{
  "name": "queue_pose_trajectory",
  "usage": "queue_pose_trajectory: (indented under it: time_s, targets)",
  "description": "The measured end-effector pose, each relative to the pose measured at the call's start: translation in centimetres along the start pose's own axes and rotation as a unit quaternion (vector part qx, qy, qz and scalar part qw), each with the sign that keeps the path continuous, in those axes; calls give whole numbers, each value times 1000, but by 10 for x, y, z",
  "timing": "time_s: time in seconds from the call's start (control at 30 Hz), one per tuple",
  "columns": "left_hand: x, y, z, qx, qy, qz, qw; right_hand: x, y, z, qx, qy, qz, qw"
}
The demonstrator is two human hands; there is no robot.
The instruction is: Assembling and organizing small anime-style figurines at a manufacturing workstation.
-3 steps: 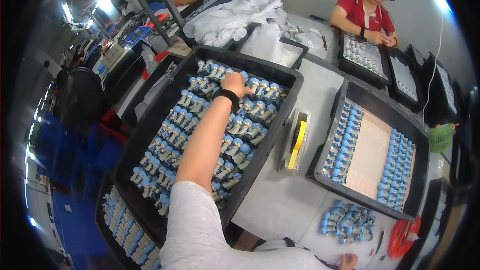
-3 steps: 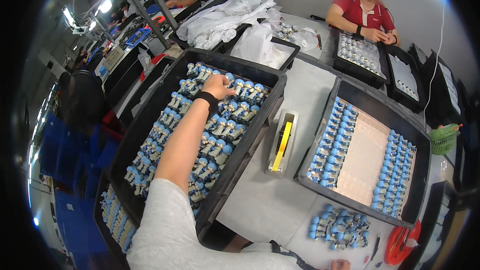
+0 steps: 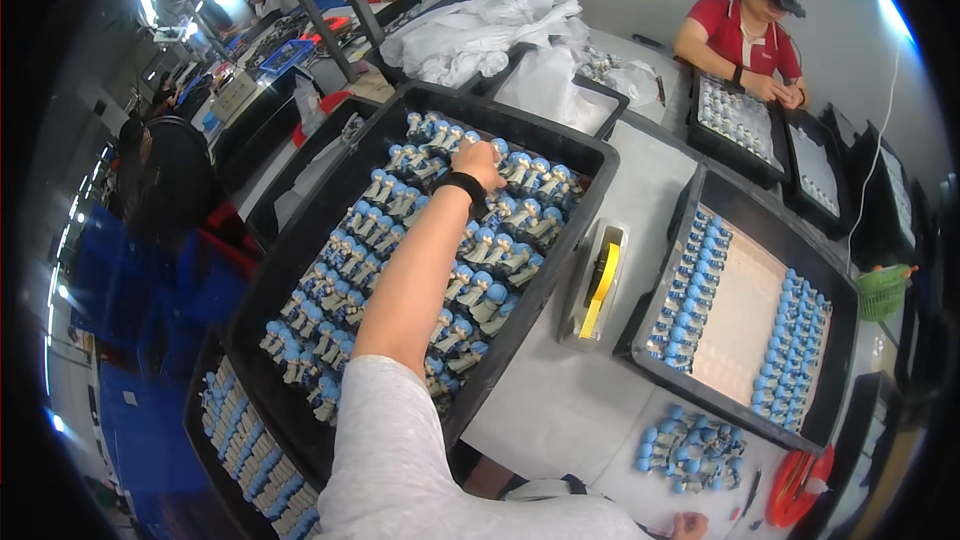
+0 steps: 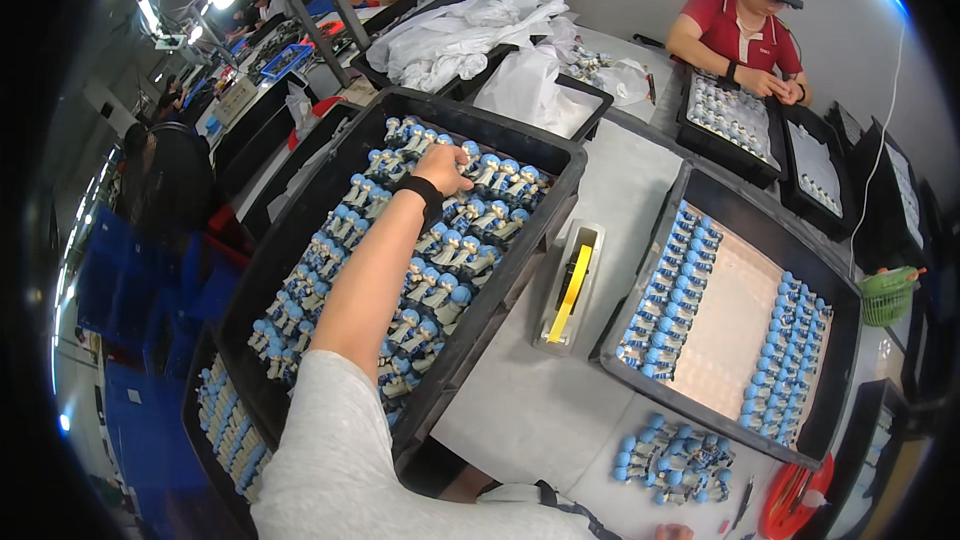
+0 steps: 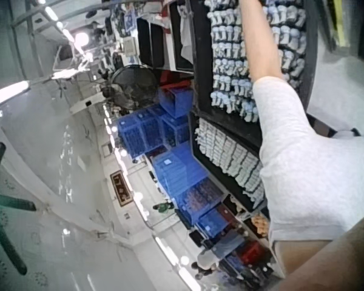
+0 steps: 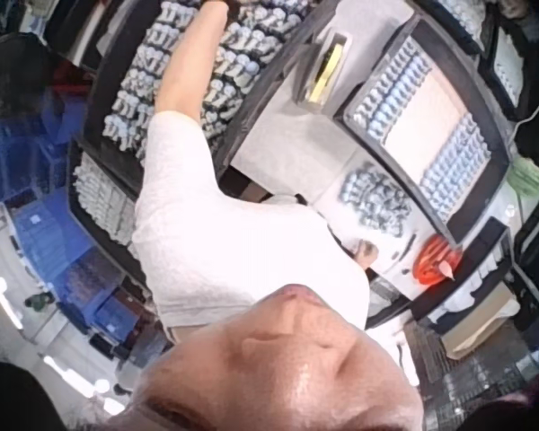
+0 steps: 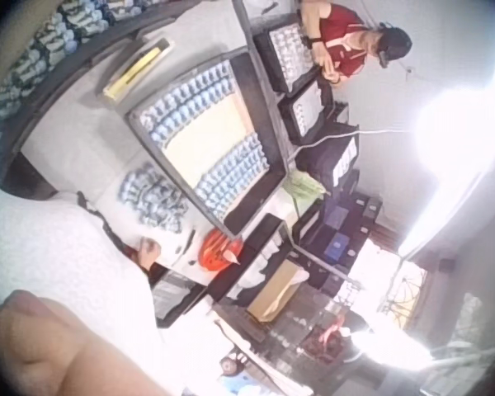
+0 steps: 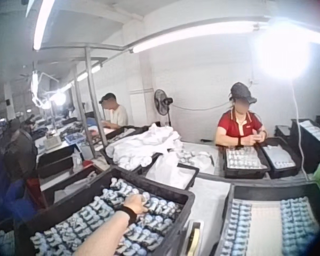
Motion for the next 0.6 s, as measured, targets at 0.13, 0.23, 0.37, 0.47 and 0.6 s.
queue_pose_trajectory:
  time_s: [0.13, 0.23, 0.37, 0.47, 0.6]
  targets:
    - [5, -4, 6, 12, 53, -1, 999, 4, 15, -3, 5, 16, 10, 1000]
    - [5, -7, 10, 35, 43, -9, 998, 7, 23, -2, 6, 38, -2, 999]
    - [9, -11, 33, 28, 142, 23, 989, 6, 33, -3, 25, 26, -15, 999]
    - [5, 31, 36, 186, 65, -107, 974, 5, 33, -1, 31, 64, -7, 997]
    - [14, 85, 13, 312, -74, -210, 924, 0, 33, -2, 45, 56, 14, 997]
Point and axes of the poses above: each hand's wrist, its own x-axis away from the middle knuckle, its own z-axis out of the back of the hand, y = z × x, the point moved 8 cm from there along -x, towards the middle knuckle, and after that the axes turned 13 degrees about y, right-handed, at the moved point
